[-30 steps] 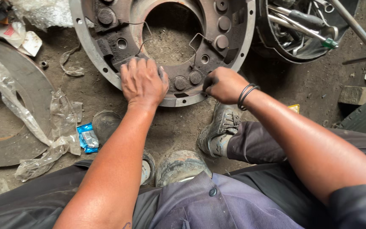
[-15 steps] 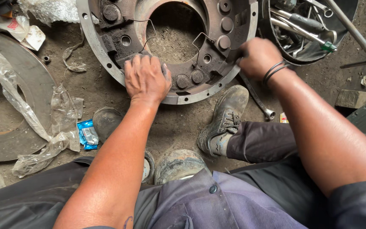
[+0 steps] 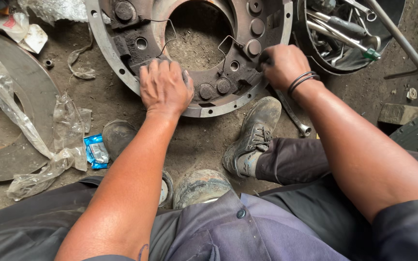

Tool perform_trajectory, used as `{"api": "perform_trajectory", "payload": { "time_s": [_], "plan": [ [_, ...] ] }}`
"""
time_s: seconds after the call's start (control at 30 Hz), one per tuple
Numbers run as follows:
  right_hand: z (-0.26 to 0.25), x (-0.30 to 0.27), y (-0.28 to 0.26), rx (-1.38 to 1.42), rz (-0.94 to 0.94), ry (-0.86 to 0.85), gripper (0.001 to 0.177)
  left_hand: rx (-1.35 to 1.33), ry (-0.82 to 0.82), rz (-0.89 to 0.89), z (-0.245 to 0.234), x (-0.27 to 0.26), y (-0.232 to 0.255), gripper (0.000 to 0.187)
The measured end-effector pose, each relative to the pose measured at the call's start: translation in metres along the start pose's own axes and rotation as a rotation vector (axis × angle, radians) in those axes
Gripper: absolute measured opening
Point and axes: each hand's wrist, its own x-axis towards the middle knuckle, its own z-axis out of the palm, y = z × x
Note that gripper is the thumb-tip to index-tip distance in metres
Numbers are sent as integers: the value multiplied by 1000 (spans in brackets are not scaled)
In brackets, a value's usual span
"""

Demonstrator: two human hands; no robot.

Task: The person scrubs the surface of a large, circular mechanical part using a small metal tool. They systematically clean the circular indentations and the surrounding metal surface while sitting on the floor.

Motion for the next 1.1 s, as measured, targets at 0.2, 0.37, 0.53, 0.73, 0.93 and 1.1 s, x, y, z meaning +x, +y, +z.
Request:
{"api": "perform_trajectory", "payload": {
  "time_s": [0.2,0.37,0.53,0.73,0.93,1.1],
  "plan": [
    [11,12,-10,-157,-36,-155,23,7,-9,-1,0,0,-2,28],
    [6,19,-12,-91,71,-129,22,-8,30,4,-3,1,0,27],
    [14,15,-3,-235,-41,-95,23,-39,-19,-6,-2,0,-1,26],
    [7,30,9,-123,-24,-21,28,-19,77,22,-3,-2,-2,27],
    [17,30,-2,-194,8,-142,24,-27,28,5,-2,-1,-2,26],
    [4,28,-6,-99,46,-107,24,-32,16,4,-1,-1,-1,25]
  ]
}}
